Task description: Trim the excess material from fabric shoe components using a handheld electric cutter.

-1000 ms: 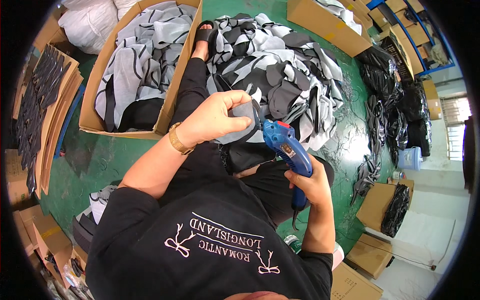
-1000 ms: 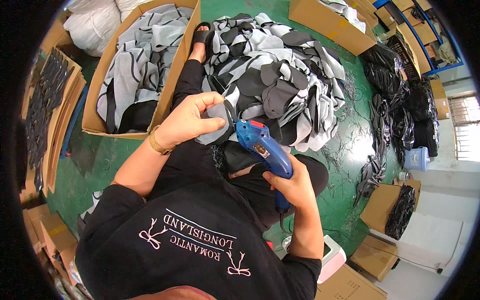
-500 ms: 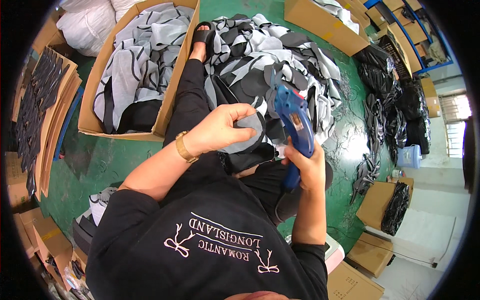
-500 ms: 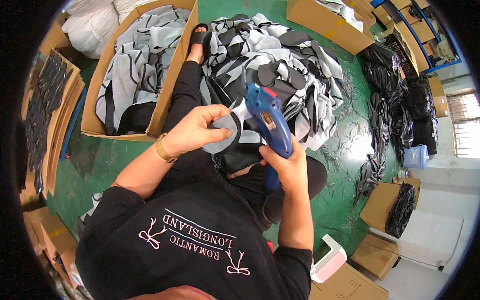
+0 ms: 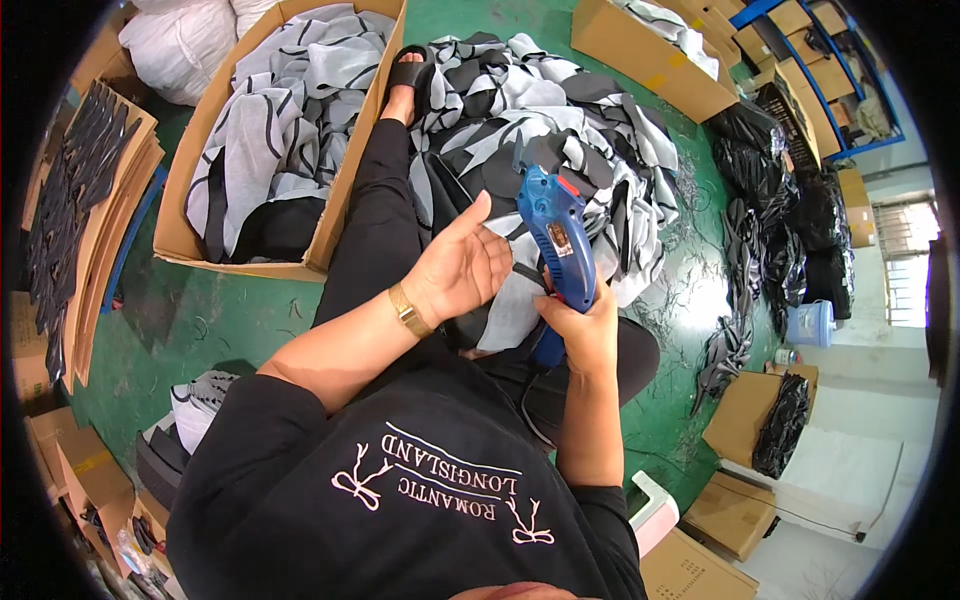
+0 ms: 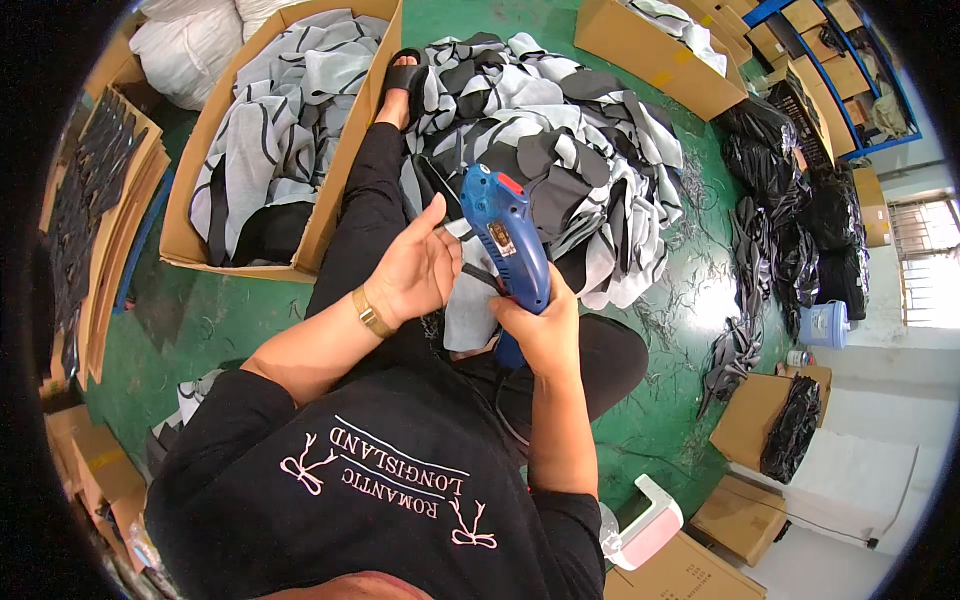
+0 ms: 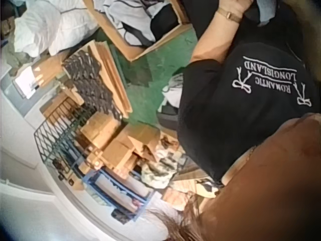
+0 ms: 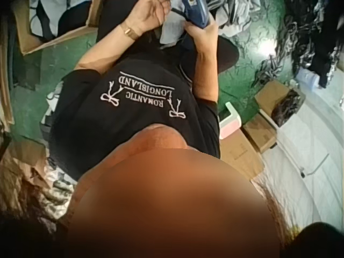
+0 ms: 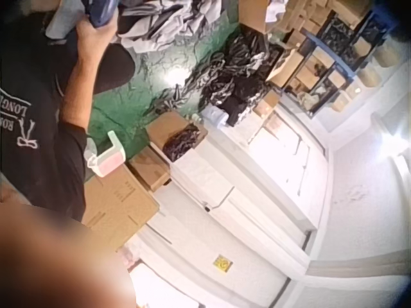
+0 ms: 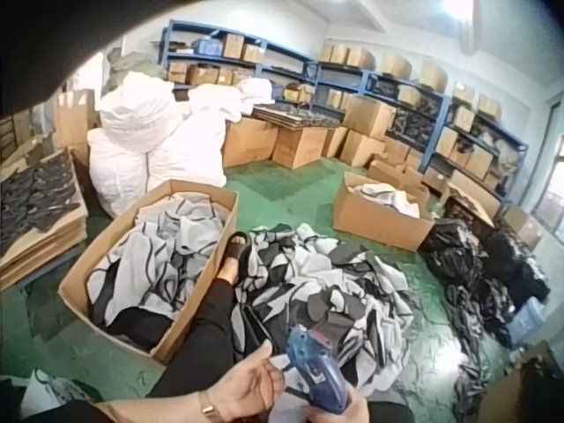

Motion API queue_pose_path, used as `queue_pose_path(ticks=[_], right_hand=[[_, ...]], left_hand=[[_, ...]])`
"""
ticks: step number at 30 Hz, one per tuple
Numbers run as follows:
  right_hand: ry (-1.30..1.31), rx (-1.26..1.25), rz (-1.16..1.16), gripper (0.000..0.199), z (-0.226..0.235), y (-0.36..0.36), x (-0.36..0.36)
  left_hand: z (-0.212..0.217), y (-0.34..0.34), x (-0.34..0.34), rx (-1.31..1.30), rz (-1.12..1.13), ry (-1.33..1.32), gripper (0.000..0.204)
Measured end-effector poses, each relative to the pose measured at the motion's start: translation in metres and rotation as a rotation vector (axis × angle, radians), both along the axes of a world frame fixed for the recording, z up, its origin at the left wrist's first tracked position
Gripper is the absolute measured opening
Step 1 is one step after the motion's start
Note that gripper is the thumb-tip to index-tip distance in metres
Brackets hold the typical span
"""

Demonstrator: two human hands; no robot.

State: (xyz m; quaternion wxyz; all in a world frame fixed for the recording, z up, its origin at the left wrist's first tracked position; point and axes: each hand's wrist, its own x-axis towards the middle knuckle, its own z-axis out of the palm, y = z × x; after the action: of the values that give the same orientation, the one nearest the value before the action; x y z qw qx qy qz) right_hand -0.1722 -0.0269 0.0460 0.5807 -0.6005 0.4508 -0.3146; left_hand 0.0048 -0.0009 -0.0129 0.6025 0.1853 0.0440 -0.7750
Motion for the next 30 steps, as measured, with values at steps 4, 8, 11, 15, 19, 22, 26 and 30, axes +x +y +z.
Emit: queue_pose_path(ticks=[4,8,11,15,19,22,26,30], right_hand=[[-0.044,0.026,-0.035,0.040,-0.004,0.002,-0.005],[-0.063,0.024,-0.066,0.038,-0.010,0.002,-0.009],[-0.050,0.016,-0.096,0.037,-0.017,-0.003,-0.017],[-0.030,0.071,-0.114,0.035,-0.017,-0.007,-0.018],[-0.005,0.026,-0.093,0.034,-0.020,-0.006,-0.016],[-0.010,0.014,-0.118,0.033,-0.018,-0.007,-0.020],[-0.018,0.053,-0.105,0.033,-0.006,-0.004,-0.039],[0.424,-0.241,0.011,0.034,0.010,0.002,-0.064]], left_hand=[[0.019,-0.003,0.007,-0.131,-0.038,0.024,0.028],[0.012,-0.010,0.012,-0.149,-0.028,-0.019,0.013],[0.016,-0.010,0.014,-0.126,0.071,-0.057,0.015],[0.024,-0.005,0.009,-0.228,0.027,-0.101,0.021],[0.021,-0.007,0.006,-0.178,-0.001,-0.113,0.023],[0.026,-0.007,0.011,-0.128,0.058,-0.275,0.022],[0.035,-0.010,0.021,-0.137,0.117,-0.362,0.022],[0.040,-0.013,0.030,-0.112,0.149,-0.431,0.024]])
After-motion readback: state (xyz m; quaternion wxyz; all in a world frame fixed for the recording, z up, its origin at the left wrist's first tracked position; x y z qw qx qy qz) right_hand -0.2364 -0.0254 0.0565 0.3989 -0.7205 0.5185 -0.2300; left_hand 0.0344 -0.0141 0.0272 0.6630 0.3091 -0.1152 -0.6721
